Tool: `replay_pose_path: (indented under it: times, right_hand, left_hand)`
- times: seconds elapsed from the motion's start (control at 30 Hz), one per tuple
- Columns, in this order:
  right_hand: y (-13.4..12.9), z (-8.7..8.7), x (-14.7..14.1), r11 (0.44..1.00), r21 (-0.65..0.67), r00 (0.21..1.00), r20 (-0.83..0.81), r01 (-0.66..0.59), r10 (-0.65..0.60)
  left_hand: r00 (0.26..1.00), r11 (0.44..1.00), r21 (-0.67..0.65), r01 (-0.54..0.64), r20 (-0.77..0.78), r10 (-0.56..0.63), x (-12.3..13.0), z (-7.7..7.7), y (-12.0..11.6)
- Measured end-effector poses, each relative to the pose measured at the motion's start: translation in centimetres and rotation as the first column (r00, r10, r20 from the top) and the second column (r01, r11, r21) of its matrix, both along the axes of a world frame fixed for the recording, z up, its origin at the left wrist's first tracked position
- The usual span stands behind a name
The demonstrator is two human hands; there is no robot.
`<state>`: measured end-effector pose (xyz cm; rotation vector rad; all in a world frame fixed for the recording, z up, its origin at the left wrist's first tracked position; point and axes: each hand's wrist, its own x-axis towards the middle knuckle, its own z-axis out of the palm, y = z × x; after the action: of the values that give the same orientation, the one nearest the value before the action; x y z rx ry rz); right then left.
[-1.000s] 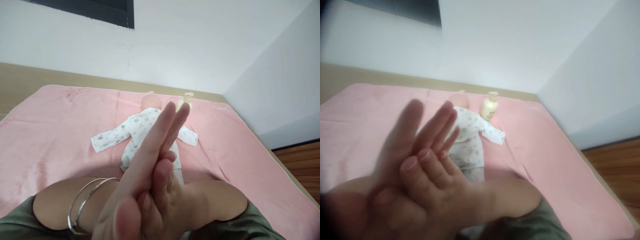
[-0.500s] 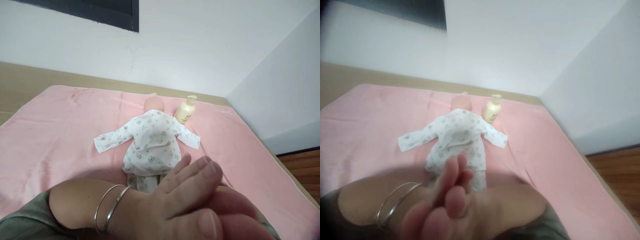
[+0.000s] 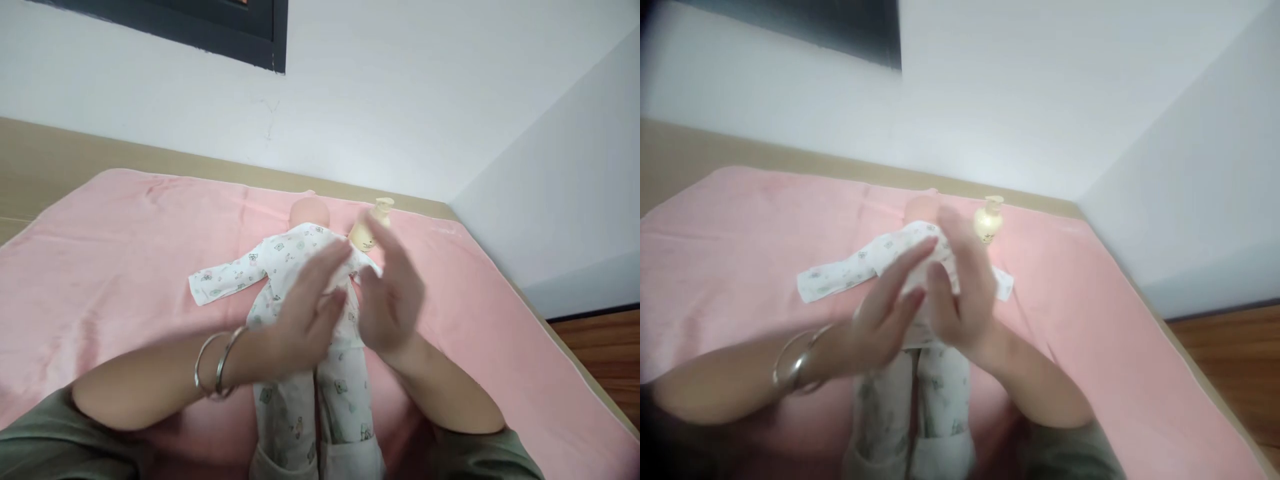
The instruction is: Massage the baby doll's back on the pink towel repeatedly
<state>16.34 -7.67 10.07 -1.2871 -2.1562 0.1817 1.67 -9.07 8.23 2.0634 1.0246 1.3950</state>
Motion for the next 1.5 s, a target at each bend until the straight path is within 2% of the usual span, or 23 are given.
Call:
replay_pose_path:
  times: [0.03, 0.13, 0.23, 0.33, 0.43, 0.5, 0.6, 0.67, 0.73, 0.8, 0.9, 0.97, 1.07, 1.13, 1.2, 1.23, 1.3, 1.37, 1.43, 1.5]
  right_hand:
    - [1.1, -0.3, -0.7, 1.0, 0.001, 0.999, -0.022, 0.023, -0.023]
    - [3.1, -2.5, -2.4, 0.998, -0.058, 0.998, -0.055, -0.014, 0.011]
    - [4.1, -4.9, -2.9, 0.99, -0.108, 0.995, 0.027, -0.091, 0.095]
    - [5.3, -6.0, -2.5, 0.984, -0.141, 0.99, 0.073, -0.113, 0.125]
    - [7.1, -5.9, -1.8, 0.974, -0.225, 0.997, 0.078, -0.004, 0.022]
    - [7.8, -5.6, -1.5, 0.949, -0.299, 0.991, 0.121, 0.097, -0.063]
    - [7.2, -5.2, -1.4, 0.92, -0.332, 0.966, 0.217, 0.206, -0.138]
    - [5.9, -5.0, -1.8, 0.939, -0.261, 0.953, 0.26, 0.223, -0.155]
    - [4.5, -5.0, -2.2, 0.974, -0.173, 0.957, 0.276, 0.144, -0.092]
    - [4.1, -5.0, -2.4, 0.989, -0.151, 0.96, 0.275, -0.004, 0.046]
    - [5.9, -5.2, -1.7, 0.956, -0.232, 0.941, 0.244, -0.18, 0.236]
    - [8.0, -5.3, -0.8, 0.94, -0.287, 0.942, 0.219, -0.186, 0.253]
    - [9.8, -5.5, 0.1, 0.94, -0.341, 0.973, 0.216, 0.003, 0.075]
    - [9.1, -5.4, -0.2, 0.929, -0.338, 0.966, 0.252, 0.149, -0.063]
    - [7.3, -5.2, -1.0, 0.944, -0.271, 0.953, 0.283, 0.19, -0.11]
    - [6.3, -5.1, -1.5, 0.963, -0.226, 0.955, 0.286, 0.145, -0.077]
    - [4.9, -5.0, -2.3, 0.984, -0.17, 0.957, 0.274, -0.049, 0.095]
    - [4.8, -5.2, -2.4, 0.958, -0.178, 0.934, 0.241, -0.223, 0.263]
    - [6.2, -5.5, -1.8, 0.939, -0.22, 0.931, 0.196, -0.264, 0.308]
    - [8.2, -5.9, -0.9, 0.937, -0.266, 0.949, 0.153, -0.228, 0.275]
  left_hand:
    - [0.991, 0.991, -0.031, -0.13, 0.017, 0.13, -0.1, -0.8, 1.9]
    - [0.923, 0.92, -0.09, -0.382, 0.0, 0.384, -0.3, -3.4, 6.9]
    - [0.895, 0.882, -0.159, -0.444, -0.036, 0.444, -0.5, -5.5, 9.3]
    - [0.897, 0.886, -0.144, -0.441, -0.078, 0.435, -0.7, -6.7, 9.2]
    - [0.898, 0.893, -0.116, -0.435, -0.122, 0.422, -0.9, -7.1, 8.5]
    - [0.899, 0.898, -0.113, -0.425, -0.167, 0.405, -1.0, -7.2, 8.4]
    - [0.888, 0.901, -0.105, -0.422, -0.246, 0.387, -1.2, -7.5, 8.5]
    - [0.876, 0.905, -0.079, -0.417, -0.3, 0.377, -1.2, -7.8, 8.7]
    - [0.865, 0.909, -0.051, -0.414, -0.334, 0.375, -1.3, -8.2, 8.6]
    - [0.866, 0.915, -0.038, -0.401, -0.343, 0.365, -1.3, -8.5, 8.4]
    - [0.877, 0.926, -0.054, -0.373, -0.345, 0.333, -1.5, -8.8, 8.0]
    - [0.877, 0.924, -0.072, -0.375, -0.349, 0.329, -1.5, -8.8, 7.7]
    - [0.872, 0.916, -0.093, -0.391, -0.354, 0.337, -1.5, -8.6, 7.6]
    - [0.872, 0.914, -0.093, -0.395, -0.35, 0.341, -1.4, -8.6, 7.7]
    - [0.871, 0.912, -0.082, -0.402, -0.343, 0.352, -1.5, -8.6, 7.8]
    - [0.872, 0.913, -0.077, -0.401, -0.339, 0.354, -1.5, -8.7, 7.9]
    - [0.88, 0.919, -0.073, -0.389, -0.323, 0.347, -1.7, -8.7, 8.2]
    - [0.893, 0.928, -0.076, -0.364, -0.312, 0.325, -1.7, -8.6, 8.4]
    - [0.896, 0.932, -0.073, -0.356, -0.311, 0.318, -1.7, -8.5, 8.4]
    - [0.885, 0.924, -0.061, -0.377, -0.319, 0.34, -1.6, -8.5, 8.3]
